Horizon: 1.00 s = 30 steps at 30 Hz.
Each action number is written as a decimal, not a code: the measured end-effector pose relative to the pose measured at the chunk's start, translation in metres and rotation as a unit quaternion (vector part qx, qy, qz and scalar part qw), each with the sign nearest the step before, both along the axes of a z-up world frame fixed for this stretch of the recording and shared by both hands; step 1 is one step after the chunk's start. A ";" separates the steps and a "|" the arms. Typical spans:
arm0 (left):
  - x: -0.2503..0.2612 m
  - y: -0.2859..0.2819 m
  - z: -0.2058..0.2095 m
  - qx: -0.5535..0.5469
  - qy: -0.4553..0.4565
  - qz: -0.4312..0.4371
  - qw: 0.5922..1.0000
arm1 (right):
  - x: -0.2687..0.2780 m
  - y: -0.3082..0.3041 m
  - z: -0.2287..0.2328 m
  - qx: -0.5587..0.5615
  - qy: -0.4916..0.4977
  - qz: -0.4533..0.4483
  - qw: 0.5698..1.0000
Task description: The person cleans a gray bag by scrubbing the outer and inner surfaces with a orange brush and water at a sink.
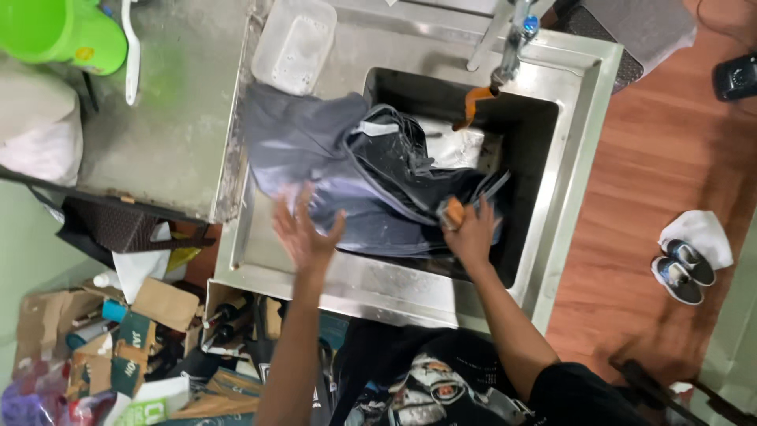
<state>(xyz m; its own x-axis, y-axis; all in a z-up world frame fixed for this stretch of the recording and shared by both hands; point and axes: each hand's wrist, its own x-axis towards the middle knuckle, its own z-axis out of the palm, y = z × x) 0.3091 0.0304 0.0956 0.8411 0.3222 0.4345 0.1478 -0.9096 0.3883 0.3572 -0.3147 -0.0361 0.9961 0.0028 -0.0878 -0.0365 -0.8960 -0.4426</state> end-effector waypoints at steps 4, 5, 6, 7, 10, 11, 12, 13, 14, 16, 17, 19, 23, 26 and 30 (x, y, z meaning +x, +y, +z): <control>0.043 0.027 0.028 -0.156 0.161 0.082 0.971 | 0.005 -0.037 -0.140 0.106 0.400 -0.048 0.909; 0.043 0.025 0.006 -0.158 0.167 0.077 0.970 | 0.005 -0.027 -0.139 0.105 0.404 -0.055 0.907; 0.043 0.022 -0.016 -0.096 0.175 0.033 0.979 | 0.006 -0.018 -0.137 0.029 0.435 -0.011 0.900; 0.047 0.022 -0.036 -0.033 0.176 -0.012 0.984 | 0.013 -0.005 -0.136 -0.045 0.459 0.035 0.887; 0.020 0.010 -0.118 -0.014 0.248 -0.036 0.968 | 0.005 -0.007 -0.113 -0.053 0.453 -0.003 0.890; 0.017 0.004 -0.137 -0.014 0.244 -0.039 0.969 | 0.011 -0.006 -0.080 -0.052 0.449 -0.007 0.892; 0.015 -0.002 -0.156 -0.064 0.257 -0.106 0.959 | 0.015 -0.004 -0.047 -0.075 0.445 -0.050 0.891; 0.001 -0.004 -0.174 -0.113 0.274 -0.164 0.941 | 0.013 0.002 -0.016 -0.097 0.445 -0.084 0.886; 0.000 -0.013 -0.159 -0.113 0.275 -0.160 0.941 | 0.015 0.011 0.014 -0.098 0.446 -0.080 0.886; 0.007 -0.038 -0.131 -0.181 0.297 -0.261 0.901 | 0.027 0.023 0.073 -0.078 0.295 -0.076 0.949; 0.004 -0.040 -0.149 -0.183 0.297 -0.254 0.902 | 0.044 0.060 0.129 -0.079 0.296 -0.069 0.949; -0.010 -0.049 -0.185 -0.168 0.387 -0.234 0.876 | 0.039 0.133 0.241 -0.063 0.236 0.083 0.966; -0.013 -0.082 -0.315 0.434 0.203 0.392 0.785 | 0.028 0.250 0.249 -0.052 0.283 0.246 0.926; -0.004 -0.082 -0.312 0.198 0.320 0.305 0.875 | 0.021 0.307 0.182 0.029 0.350 0.282 0.893; 0.029 -0.053 -0.263 -0.131 0.444 0.144 0.875 | -0.007 0.301 0.118 0.091 0.124 0.393 0.907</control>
